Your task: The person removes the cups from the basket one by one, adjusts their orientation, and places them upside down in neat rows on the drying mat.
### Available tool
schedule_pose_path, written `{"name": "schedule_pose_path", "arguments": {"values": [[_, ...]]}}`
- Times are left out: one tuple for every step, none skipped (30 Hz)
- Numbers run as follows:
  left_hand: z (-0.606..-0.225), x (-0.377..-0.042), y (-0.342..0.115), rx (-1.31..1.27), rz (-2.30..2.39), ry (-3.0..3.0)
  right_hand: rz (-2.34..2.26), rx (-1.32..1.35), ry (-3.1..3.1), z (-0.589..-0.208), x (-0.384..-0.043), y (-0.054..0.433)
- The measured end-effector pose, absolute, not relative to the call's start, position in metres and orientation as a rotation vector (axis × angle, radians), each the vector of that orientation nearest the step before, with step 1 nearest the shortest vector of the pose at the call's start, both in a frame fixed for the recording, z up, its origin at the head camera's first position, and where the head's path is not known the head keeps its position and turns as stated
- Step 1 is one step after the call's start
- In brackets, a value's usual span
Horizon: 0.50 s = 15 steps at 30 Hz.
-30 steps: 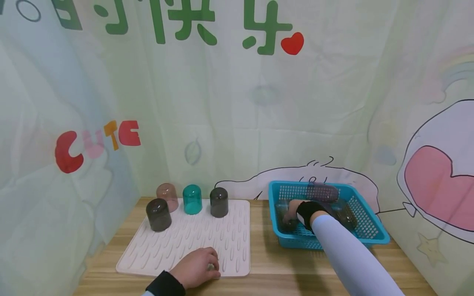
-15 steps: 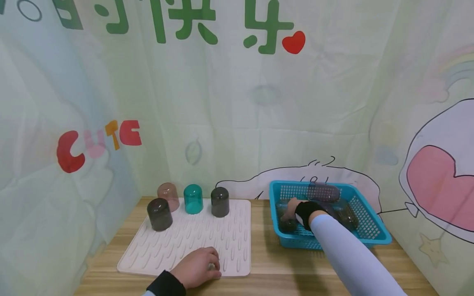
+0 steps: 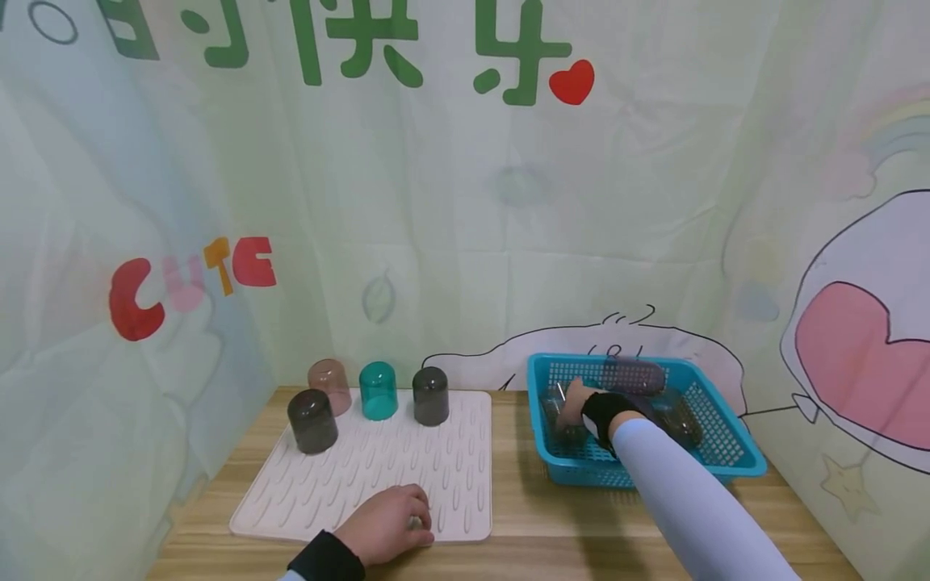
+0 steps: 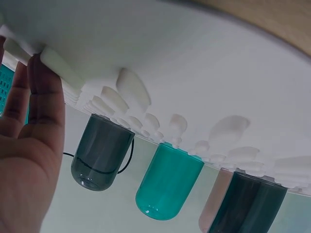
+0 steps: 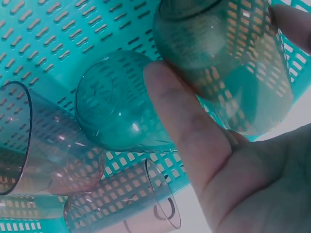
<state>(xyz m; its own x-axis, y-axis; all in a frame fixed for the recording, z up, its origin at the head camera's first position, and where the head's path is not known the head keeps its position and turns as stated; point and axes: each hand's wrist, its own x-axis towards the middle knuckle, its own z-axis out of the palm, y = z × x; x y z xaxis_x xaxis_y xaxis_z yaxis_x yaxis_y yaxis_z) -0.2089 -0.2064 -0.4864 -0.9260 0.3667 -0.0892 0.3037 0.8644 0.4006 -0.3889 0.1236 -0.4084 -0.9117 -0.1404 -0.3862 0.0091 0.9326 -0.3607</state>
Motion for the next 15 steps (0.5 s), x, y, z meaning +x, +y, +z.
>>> {"name": "schedule_pose_path", "arguments": {"values": [[-0.486,-0.209,-0.206,0.522,0.579,2.874,-0.535,-0.074,2.675,-0.405,-0.387,0.123],[-0.486,-0.209,-0.206,0.523,0.582,2.873,-0.557,-0.061,2.674,-0.402,-0.385,0.123],[-0.486,-0.209,-0.206,0.525,0.584,2.872,-0.56,-0.056,2.676,-0.4,-0.384,0.123],[-0.485,-0.209,-0.206,0.526,0.583,2.873,-0.553,-0.057,2.683,-0.398,-0.385,0.123],[-0.485,-0.209,-0.206,0.527,0.584,2.872,-0.545,-0.06,2.687,-0.397,-0.385,0.124],[-0.485,-0.209,-0.205,0.529,0.584,2.873,-0.537,-0.063,2.692,-0.396,-0.385,0.125],[-0.485,-0.209,-0.205,0.528,0.585,2.873,-0.536,-0.061,2.696,-0.395,-0.385,0.126],[-0.484,-0.21,-0.205,0.527,0.586,2.873,-0.524,-0.066,2.702,-0.394,-0.385,0.127],[-0.484,-0.21,-0.205,0.528,0.585,2.874,-0.52,-0.069,2.702,-0.393,-0.384,0.128],[-0.485,-0.209,-0.205,0.525,0.584,2.875,-0.527,-0.069,2.7,-0.391,-0.383,0.129],[-0.484,-0.209,-0.205,0.52,0.585,2.874,-0.53,-0.07,2.698,-0.39,-0.382,0.13],[-0.485,-0.209,-0.205,0.517,0.586,2.873,-0.545,-0.069,2.692,-0.39,-0.382,0.131],[-0.485,-0.209,-0.204,0.51,0.588,2.871,-0.554,-0.077,2.688,-0.39,-0.382,0.132],[-0.484,-0.209,-0.204,0.507,0.59,2.87,-0.564,-0.083,2.681,-0.391,-0.382,0.134],[-0.484,-0.208,-0.204,0.504,0.589,2.869,-0.578,-0.09,2.677,-0.393,-0.383,0.136]]}}
